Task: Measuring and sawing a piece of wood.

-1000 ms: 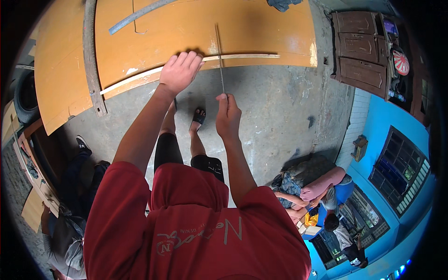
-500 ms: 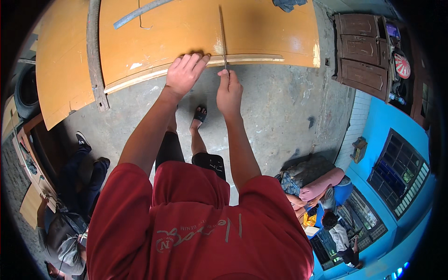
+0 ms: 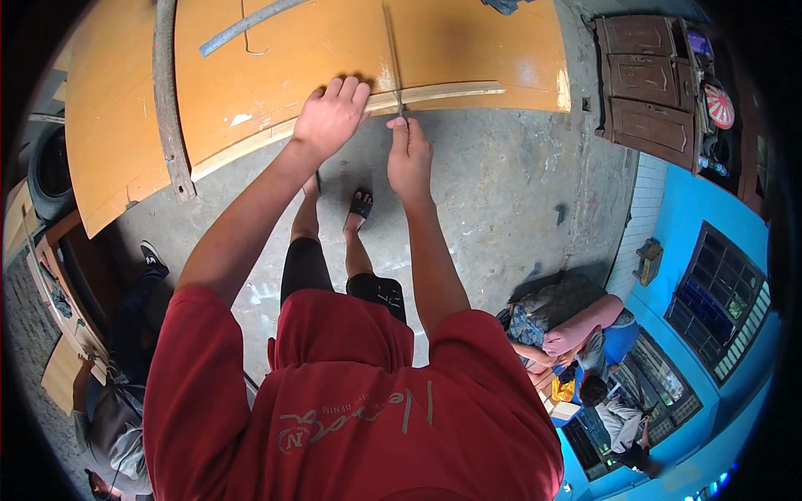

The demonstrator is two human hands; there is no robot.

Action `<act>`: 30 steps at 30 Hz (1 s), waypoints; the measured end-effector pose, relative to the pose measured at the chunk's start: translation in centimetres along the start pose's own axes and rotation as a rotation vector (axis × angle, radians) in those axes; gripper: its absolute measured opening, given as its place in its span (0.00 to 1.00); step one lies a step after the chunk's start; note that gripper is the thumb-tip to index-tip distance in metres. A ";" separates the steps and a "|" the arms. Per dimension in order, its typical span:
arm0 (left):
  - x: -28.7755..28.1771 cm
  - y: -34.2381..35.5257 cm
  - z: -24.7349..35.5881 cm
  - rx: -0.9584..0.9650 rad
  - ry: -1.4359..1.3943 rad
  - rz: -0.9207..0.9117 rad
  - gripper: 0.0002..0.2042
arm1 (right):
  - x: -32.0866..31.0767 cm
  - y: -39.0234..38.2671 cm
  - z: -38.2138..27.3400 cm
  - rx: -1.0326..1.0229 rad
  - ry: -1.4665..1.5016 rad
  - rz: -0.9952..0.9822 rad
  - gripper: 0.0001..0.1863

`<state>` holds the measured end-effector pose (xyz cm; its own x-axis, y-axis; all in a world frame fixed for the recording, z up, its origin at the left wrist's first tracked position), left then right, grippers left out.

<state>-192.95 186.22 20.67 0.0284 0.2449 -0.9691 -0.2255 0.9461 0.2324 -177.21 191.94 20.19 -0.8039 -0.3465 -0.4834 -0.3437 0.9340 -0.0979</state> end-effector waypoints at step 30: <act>0.9 -0.6 -0.6 0.219 -0.015 0.086 0.16 | -0.8 -1.4 1.0 -0.059 -0.011 -0.034 0.17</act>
<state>-193.37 185.73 19.64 0.0327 0.3281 -0.9441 -0.0114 0.9446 0.3279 -175.63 190.97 19.87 -0.7861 -0.3765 -0.4902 -0.3991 0.9148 -0.0627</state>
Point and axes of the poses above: each hand's wrist, its own y-axis towards the middle knuckle, its own x-axis out of the palm, z = x × y, the point moved 5 cm from there along y, towards the middle knuckle, and after that the axes turned 10 degrees about z, right-handed, at the moved point
